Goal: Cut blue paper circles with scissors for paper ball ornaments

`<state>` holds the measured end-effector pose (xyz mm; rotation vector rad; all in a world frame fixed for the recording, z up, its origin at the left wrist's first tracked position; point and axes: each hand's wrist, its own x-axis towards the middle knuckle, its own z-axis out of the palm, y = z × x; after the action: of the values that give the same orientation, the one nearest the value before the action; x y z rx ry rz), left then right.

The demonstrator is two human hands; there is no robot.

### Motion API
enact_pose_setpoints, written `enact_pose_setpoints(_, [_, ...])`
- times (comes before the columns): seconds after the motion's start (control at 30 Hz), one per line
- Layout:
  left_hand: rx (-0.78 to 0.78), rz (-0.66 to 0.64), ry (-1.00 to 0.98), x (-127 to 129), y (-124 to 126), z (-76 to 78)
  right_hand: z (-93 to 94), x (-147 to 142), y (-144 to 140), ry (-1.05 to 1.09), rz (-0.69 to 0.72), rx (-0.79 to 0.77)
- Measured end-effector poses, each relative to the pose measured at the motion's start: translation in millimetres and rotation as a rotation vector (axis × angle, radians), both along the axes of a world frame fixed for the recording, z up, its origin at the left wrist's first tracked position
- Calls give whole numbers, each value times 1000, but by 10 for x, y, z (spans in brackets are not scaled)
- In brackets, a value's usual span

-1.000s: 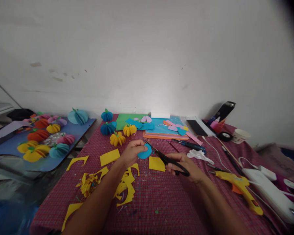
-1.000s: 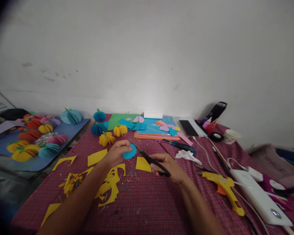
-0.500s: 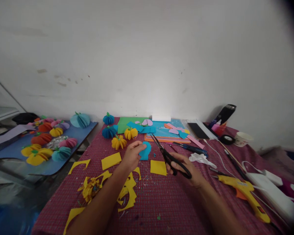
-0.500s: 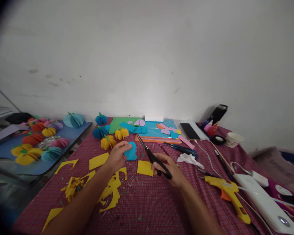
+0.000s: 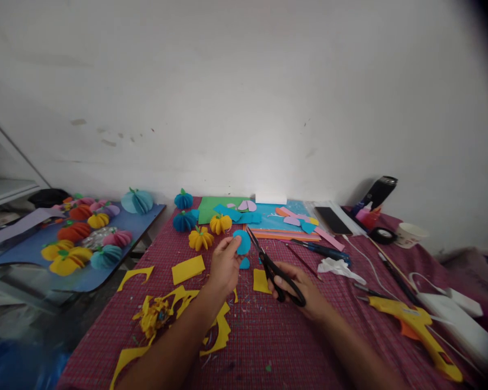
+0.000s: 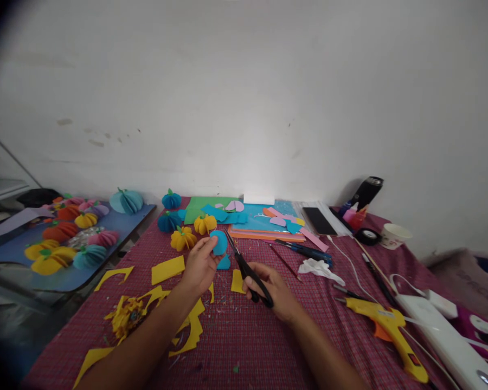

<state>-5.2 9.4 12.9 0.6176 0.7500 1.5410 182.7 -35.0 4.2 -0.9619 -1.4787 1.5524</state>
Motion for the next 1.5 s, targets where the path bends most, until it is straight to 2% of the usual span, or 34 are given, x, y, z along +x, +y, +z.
enact_pose_setpoints(0.23, [-51,21,-33,32,-34,2,-26,2,-2,39,28,-11])
enact_pose_setpoints(0.43, [-76,0,-51,36,-54,14,-23,18,51,8,-65,3])
enact_pose_setpoints(0.53, [-76,1,-55,29,-49,-2,6,115,121,-223,-163,164])
enact_pose_setpoints(0.67, [-78,12,-62,23,-40,-20,-8,298,196,-841,-343,447])
enact_pose_setpoints(0.73, [-84,27,-68,23,-41,-15,-34,352,207,-1092,-347,482])
enact_pose_setpoints(0.8, [-102,39,-74,27,-46,-4,-54,368,203,-1245,-320,491])
enact_pose_setpoints(0.97, [-120,29,-52,46,-59,-10,-49,374,176,-1404,-300,508])
enact_pose_setpoints(1.07, [-124,13,-48,62,-62,-41,-24,435,185,-1371,-288,518])
enact_pose_setpoints(1.17, [-123,-1,-51,86,-70,-63,-1,470,212,-1219,-296,510])
enact_pose_setpoints(1.23, [-119,-2,-51,116,-88,-68,-2,417,216,-995,-359,525])
enact_pose_setpoints(1.3, [-118,-8,-41,163,-120,-72,-19,285,195,-679,-416,506])
enact_pose_setpoints(1.4, [-101,-62,-19,259,-192,-91,-56,8,130,-199,-328,315])
enact_pose_setpoints(1.5, [-79,-136,-13,348,-268,-122,-72,-204,85,3,-278,244])
